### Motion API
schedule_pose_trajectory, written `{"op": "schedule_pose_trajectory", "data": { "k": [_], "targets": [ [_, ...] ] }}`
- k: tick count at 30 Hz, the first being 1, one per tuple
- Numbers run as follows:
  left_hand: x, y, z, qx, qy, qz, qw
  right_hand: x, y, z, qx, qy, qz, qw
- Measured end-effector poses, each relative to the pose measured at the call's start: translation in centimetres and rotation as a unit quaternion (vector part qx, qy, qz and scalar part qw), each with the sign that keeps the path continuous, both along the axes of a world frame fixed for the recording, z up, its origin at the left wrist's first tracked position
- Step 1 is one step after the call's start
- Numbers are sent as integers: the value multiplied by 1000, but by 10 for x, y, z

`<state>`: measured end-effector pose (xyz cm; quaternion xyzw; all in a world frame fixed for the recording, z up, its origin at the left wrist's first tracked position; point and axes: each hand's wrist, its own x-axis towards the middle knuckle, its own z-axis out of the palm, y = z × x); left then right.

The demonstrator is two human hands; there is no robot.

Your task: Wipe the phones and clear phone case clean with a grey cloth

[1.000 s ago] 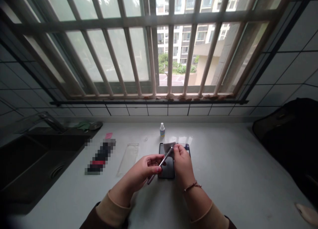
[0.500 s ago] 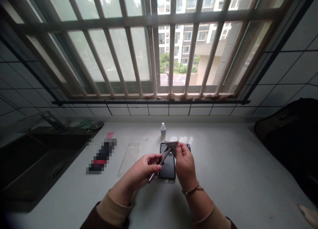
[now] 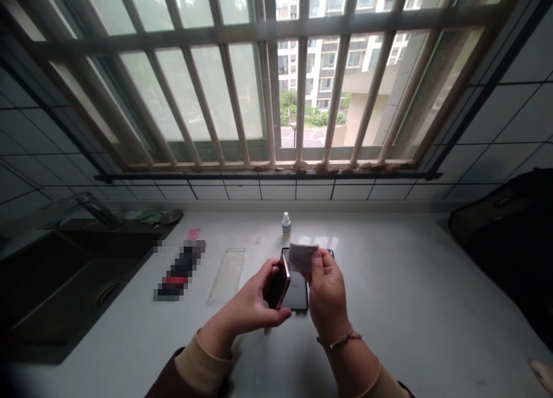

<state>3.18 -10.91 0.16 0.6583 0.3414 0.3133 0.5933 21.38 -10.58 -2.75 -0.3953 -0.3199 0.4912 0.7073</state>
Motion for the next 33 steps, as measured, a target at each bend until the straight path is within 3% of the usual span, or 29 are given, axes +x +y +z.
{"op": "schedule_pose_trajectory", "data": {
  "k": [4, 8, 14, 25, 33],
  "targets": [
    [-1, 0, 8, 83, 80, -24, 993, 4, 4, -9, -26, -34, -15, 999],
    [1, -1, 9, 62, 90, -39, 993, 4, -3, -3, 15, -140, 3, 990],
    [3, 1, 9, 25, 58, -15, 998, 5, -15, 9, 90, -298, -32, 950],
    [8, 8, -12, -71, -22, 33, 997, 6, -20, 7, 166, -354, -39, 920],
    [23, -2, -19, -230, -140, 52, 961, 7, -10, 0, 270, -464, -38, 843]
  ]
}}
